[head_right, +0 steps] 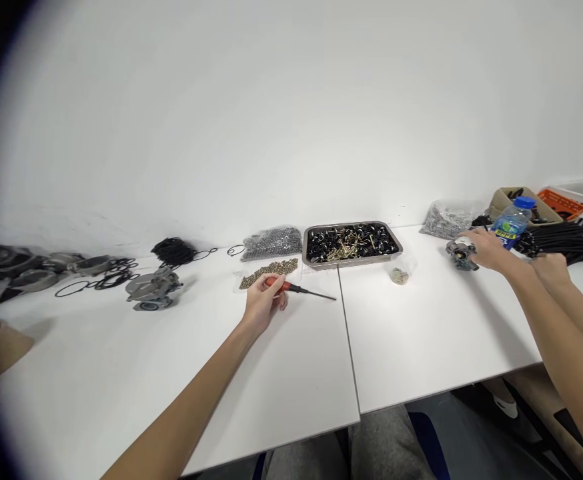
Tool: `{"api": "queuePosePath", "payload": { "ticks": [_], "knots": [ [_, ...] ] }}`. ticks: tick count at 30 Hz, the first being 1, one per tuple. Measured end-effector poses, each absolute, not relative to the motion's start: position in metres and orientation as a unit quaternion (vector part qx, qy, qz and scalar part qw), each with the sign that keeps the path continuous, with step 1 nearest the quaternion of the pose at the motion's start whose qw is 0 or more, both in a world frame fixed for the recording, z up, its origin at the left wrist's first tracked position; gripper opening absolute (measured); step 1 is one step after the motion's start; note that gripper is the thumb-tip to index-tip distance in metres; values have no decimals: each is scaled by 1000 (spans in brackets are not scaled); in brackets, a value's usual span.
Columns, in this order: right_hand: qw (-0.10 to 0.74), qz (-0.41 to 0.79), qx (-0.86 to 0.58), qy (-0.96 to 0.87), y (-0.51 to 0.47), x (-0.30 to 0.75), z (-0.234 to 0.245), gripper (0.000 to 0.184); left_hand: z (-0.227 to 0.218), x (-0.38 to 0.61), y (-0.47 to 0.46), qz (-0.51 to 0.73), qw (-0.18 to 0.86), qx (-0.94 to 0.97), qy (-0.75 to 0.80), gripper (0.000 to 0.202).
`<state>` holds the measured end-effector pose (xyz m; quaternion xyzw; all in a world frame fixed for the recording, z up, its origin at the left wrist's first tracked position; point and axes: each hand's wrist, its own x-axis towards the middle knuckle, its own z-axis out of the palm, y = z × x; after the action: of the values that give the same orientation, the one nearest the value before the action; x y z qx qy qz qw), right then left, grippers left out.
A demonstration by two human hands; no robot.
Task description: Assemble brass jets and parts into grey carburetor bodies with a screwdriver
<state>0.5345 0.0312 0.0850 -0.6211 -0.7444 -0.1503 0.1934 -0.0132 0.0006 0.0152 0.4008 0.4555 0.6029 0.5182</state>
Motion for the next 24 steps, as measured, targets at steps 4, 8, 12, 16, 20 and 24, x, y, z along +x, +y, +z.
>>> {"api": "queuePosePath", "payload": {
  "ticks": [4,8,12,16,20,24],
  "knots": [
    [182,-126,-624,-749,20,476,112,39,15,-15,0,576,439,485,490,33],
    [294,-82,-532,-790,1,387,126,29,13,-17,-2,513,311,617,510,22],
    [362,-17,-407,-839,-6,309,103,24,3,-15,-3,410,186,737,505,7],
    [353,6,-307,-884,-1,266,58,29,-5,-11,-4,340,61,788,510,11],
    [405,27,-299,-864,-5,249,23,30,6,-26,0,333,-29,744,578,22],
    [418,75,-297,-855,-12,245,16,29,32,-82,14,304,-130,632,701,30]
  ]
}}
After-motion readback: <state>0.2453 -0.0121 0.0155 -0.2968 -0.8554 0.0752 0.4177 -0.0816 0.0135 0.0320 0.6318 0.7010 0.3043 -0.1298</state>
